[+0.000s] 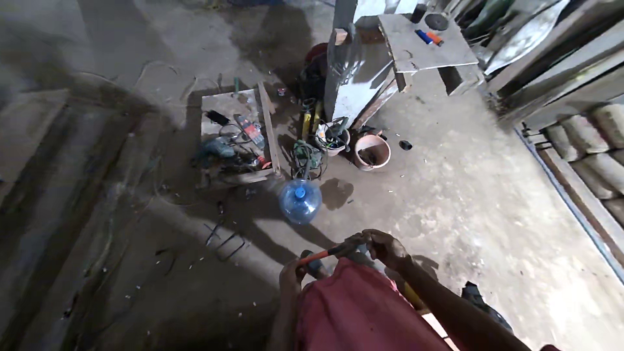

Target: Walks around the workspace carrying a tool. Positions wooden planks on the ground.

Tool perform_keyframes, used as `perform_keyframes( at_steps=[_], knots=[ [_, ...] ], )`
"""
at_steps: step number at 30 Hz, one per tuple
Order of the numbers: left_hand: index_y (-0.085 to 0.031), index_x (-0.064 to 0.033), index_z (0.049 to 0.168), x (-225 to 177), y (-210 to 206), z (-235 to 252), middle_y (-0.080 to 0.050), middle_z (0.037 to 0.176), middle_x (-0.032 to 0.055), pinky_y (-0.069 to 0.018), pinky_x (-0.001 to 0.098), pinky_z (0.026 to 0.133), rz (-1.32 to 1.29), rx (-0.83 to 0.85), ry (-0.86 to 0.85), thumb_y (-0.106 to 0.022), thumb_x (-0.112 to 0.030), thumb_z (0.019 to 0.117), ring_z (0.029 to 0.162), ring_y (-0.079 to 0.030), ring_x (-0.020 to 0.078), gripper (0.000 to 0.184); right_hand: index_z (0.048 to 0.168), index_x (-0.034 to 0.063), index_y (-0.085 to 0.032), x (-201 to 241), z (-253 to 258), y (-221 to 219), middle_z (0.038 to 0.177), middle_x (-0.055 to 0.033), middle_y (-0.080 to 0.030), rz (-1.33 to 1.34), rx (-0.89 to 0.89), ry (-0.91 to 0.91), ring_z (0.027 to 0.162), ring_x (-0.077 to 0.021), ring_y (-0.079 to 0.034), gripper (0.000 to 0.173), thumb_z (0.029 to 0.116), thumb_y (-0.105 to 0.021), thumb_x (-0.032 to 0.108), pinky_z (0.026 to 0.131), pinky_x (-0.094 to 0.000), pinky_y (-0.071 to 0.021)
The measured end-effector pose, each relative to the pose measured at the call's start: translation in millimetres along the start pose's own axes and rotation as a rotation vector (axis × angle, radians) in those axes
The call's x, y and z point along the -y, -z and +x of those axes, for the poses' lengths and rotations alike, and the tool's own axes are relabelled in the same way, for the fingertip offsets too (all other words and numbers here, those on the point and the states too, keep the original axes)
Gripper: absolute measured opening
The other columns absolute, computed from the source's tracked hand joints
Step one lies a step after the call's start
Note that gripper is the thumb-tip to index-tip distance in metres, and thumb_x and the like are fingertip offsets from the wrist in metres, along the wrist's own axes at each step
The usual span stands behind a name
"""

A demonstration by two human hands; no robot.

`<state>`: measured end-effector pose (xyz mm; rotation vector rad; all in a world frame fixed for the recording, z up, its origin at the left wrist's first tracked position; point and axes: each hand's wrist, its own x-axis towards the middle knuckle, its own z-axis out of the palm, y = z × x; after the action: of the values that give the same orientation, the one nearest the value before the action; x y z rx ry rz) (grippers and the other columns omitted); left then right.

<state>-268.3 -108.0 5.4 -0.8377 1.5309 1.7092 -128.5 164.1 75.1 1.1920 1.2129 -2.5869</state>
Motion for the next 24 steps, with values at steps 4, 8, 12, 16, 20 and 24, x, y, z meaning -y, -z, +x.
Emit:
perform_keyframes(
  at_steps=[4, 8, 12, 16, 20, 24],
  knots=[
    [-0.059, 0.0045, 0.105, -7.0, 2.9, 4.8, -0.062, 0.078, 0.0086, -0.0552, 0.0279, 0.058, 0.011, 0.038, -0.025, -0.053, -0.008, 0.1030, 0.060, -0.059, 0.0131, 0.014, 0.124, 0.0054, -0.059, -3.0, -1.9, -1.6, 0.093, -0.0051, -0.069, 0.033, 0.057, 0.019, 0.064, -0.0103, -0.063, 0.030, 0.0991, -0.044, 0.012, 0.054, -0.0252, -0.0534],
    [-0.059, 0.0038, 0.103, -9.2, 5.4, 14.8, -0.063, 0.076, 0.0079, -0.0550, 0.0279, 0.059, 0.030, 0.062, -0.031, -0.053, -0.008, 0.1029, 0.060, -0.059, 0.0127, 0.013, 0.124, 0.0061, -0.059, -3.8, 1.6, -4.3, 0.091, -0.0043, -0.069, 0.015, 0.084, 0.034, 0.063, -0.0106, -0.063, 0.031, 0.0971, -0.045, 0.015, 0.056, -0.0260, -0.0535],
    [-0.057, 0.0028, 0.104, -15.5, 2.0, 17.0, -0.061, 0.075, 0.0072, -0.0539, 0.0260, 0.056, 0.028, 0.076, -0.010, -0.052, -0.008, 0.1033, 0.057, -0.058, 0.0119, 0.012, 0.122, 0.0063, -0.059, -7.6, 1.7, -0.8, 0.091, -0.0042, -0.067, 0.027, 0.043, 0.024, 0.063, -0.0113, -0.062, 0.031, 0.0961, -0.042, 0.014, 0.054, -0.0266, -0.0526],
    [-0.056, 0.0030, 0.107, -19.0, -5.5, 18.3, -0.061, 0.076, 0.0070, -0.0540, 0.0258, 0.056, 0.036, 0.088, -0.023, -0.052, -0.005, 0.1028, 0.057, -0.058, 0.0116, 0.010, 0.123, 0.0042, -0.057, -9.6, -2.5, 9.4, 0.091, -0.0071, -0.069, -0.028, -0.014, -0.025, 0.060, -0.0116, -0.061, 0.026, 0.1018, -0.044, 0.012, 0.052, -0.0261, -0.0507],
    [-0.054, 0.0040, 0.115, -18.4, -10.5, 20.2, -0.060, 0.081, 0.0090, -0.0543, 0.0272, 0.057, 0.050, 0.097, -0.032, -0.052, -0.002, 0.1019, 0.060, -0.059, 0.0130, 0.014, 0.122, 0.0043, -0.059, -10.5, -4.3, 18.6, 0.089, -0.0064, -0.069, -0.146, -0.047, -0.062, 0.057, -0.0098, -0.059, 0.027, 0.1030, -0.043, 0.013, 0.050, -0.0245, -0.0482],
    [-0.052, 0.0059, 0.121, -19.0, -9.0, 19.4, -0.061, 0.083, 0.0102, -0.0544, 0.0279, 0.059, 0.038, 0.119, -0.056, -0.052, -0.001, 0.1025, 0.062, -0.059, 0.0133, 0.020, 0.122, 0.0030, -0.059, -10.1, -7.2, 12.7, 0.088, -0.0062, -0.069, -0.165, -0.081, -0.048, 0.055, -0.0086, -0.057, 0.029, 0.1013, -0.039, 0.008, 0.048, -0.0237, -0.0463]
  ],
)
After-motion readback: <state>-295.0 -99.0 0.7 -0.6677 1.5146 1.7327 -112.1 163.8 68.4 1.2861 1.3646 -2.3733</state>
